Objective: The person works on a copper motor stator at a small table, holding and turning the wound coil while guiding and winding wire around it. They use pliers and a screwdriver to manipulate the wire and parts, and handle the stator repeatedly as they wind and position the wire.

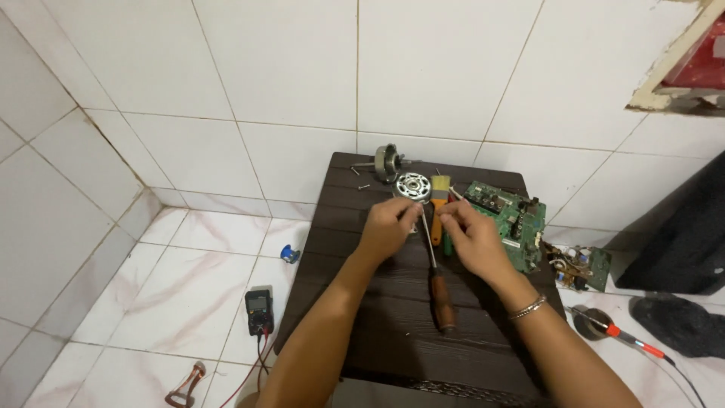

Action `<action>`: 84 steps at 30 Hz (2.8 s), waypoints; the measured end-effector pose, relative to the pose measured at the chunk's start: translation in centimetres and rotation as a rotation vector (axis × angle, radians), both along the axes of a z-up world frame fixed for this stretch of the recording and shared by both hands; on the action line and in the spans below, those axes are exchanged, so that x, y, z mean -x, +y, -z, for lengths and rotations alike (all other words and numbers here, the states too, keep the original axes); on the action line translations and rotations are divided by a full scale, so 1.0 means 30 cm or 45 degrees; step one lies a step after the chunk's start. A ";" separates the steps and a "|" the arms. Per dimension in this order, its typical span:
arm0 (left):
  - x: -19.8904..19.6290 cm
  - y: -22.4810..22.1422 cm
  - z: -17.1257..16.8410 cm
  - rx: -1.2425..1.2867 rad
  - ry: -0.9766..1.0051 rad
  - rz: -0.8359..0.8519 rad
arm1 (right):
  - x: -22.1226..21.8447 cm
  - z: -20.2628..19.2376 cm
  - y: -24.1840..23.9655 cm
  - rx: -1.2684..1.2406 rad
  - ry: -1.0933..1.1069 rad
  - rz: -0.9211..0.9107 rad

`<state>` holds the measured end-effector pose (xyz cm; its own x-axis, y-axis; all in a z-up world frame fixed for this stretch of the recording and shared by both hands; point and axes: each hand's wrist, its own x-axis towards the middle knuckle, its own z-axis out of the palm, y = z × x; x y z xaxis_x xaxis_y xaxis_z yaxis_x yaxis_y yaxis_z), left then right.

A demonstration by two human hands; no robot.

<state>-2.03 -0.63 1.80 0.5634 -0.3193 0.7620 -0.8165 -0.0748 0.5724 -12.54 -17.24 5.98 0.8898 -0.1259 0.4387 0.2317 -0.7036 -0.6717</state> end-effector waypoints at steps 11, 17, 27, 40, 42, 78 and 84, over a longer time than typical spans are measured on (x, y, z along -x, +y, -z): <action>-0.002 0.004 0.001 -0.099 0.691 0.132 | -0.168 0.108 0.083 -0.303 0.033 0.257; 0.064 -0.005 -0.106 0.013 0.786 -0.129 | -0.139 0.055 0.129 -0.297 -0.065 0.043; 0.001 -0.027 -0.054 0.131 0.986 0.101 | -0.172 0.091 0.116 -0.334 -0.026 0.071; -0.052 -0.058 0.015 0.689 1.288 0.348 | -0.046 -0.082 -0.134 -0.080 0.465 -0.084; -0.052 -0.071 0.053 0.306 0.875 0.161 | -0.041 -0.098 -0.116 -0.070 0.412 -0.101; -0.029 -0.102 0.052 0.398 1.019 0.084 | -0.083 -0.024 -0.104 -0.152 0.251 -0.112; -0.047 -0.123 0.094 -0.105 0.211 -0.337 | -0.199 0.050 -0.036 0.040 0.058 -0.013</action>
